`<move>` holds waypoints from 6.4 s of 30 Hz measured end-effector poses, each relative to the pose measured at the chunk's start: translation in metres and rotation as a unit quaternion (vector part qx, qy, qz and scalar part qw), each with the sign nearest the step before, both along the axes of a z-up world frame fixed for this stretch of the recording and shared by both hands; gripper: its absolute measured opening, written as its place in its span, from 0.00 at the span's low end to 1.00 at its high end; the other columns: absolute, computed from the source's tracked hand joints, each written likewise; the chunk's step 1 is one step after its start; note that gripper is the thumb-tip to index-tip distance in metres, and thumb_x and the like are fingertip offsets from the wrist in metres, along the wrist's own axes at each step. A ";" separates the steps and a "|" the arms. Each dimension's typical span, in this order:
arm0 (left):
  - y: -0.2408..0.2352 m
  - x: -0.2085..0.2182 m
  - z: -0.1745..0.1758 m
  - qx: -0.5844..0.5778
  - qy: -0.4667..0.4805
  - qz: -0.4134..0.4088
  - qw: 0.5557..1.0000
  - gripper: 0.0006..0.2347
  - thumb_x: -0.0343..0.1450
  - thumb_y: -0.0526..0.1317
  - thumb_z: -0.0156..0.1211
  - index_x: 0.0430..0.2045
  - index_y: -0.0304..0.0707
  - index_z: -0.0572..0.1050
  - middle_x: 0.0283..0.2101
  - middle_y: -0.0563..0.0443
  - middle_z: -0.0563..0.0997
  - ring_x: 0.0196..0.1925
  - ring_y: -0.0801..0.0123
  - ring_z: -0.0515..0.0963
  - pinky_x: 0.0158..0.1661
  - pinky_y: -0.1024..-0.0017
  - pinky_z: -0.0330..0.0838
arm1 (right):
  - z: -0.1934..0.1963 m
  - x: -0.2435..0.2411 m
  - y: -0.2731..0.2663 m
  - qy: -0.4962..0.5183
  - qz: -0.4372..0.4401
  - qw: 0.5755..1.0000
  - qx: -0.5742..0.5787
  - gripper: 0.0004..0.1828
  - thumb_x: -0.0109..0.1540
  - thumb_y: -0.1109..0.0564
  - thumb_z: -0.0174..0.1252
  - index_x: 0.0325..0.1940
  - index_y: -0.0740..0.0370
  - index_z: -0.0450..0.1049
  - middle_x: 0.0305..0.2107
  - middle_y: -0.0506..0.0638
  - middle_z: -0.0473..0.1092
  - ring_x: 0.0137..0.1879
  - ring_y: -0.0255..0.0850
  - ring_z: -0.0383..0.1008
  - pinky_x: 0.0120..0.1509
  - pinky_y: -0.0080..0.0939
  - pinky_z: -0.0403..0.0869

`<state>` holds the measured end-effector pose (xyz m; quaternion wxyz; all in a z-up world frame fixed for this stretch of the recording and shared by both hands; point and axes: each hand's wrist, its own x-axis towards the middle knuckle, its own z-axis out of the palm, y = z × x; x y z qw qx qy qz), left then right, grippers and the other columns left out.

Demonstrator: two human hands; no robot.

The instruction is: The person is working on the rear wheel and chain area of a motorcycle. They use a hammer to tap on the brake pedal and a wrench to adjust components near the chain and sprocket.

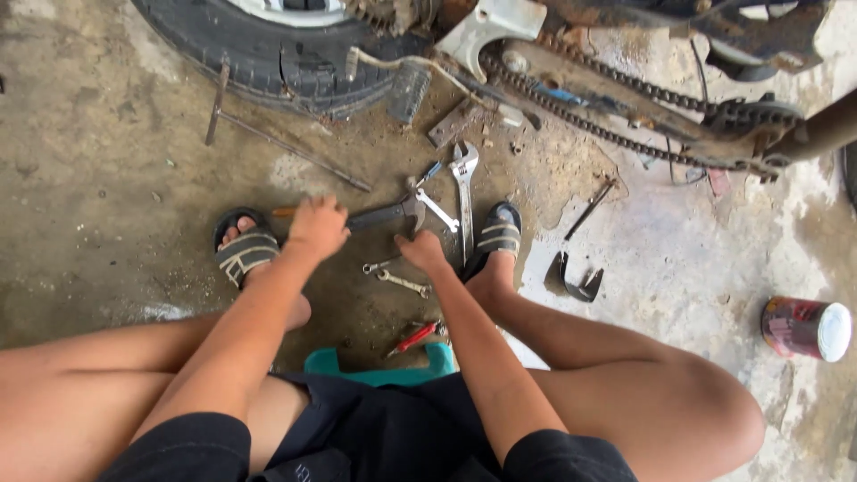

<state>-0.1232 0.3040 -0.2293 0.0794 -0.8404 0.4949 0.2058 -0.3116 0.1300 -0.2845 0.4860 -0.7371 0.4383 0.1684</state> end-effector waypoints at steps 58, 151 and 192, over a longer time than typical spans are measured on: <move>-0.152 0.142 0.120 -0.219 0.233 0.335 0.886 0.26 0.83 0.52 0.36 0.68 0.25 0.61 0.65 0.25 0.68 0.65 0.35 0.70 0.53 0.39 0.76 | 0.028 0.125 -0.062 -0.396 -0.490 0.563 0.534 0.23 0.71 0.32 0.44 0.35 0.50 0.62 0.18 0.33 0.49 0.15 0.25 0.51 0.22 0.31 0.62; -0.180 0.175 0.075 -0.325 0.086 -0.019 0.942 0.28 0.84 0.51 0.54 0.08 0.43 0.65 0.06 0.53 0.63 0.08 0.63 0.61 0.18 0.67 0.63 | 0.070 0.138 -0.076 -0.275 -0.455 0.785 0.318 0.39 0.63 0.20 0.48 0.30 0.60 0.64 0.15 0.44 0.53 0.13 0.34 0.55 0.19 0.39 0.64; -0.179 0.170 0.081 -0.323 0.084 -0.003 0.943 0.29 0.83 0.52 0.53 0.07 0.44 0.62 0.05 0.54 0.63 0.07 0.62 0.60 0.21 0.67 0.65 | 0.027 0.132 -0.081 -0.281 -0.375 0.604 0.645 0.36 0.59 0.17 0.51 0.27 0.52 0.70 0.13 0.32 0.50 0.14 0.22 0.47 0.20 0.30 0.59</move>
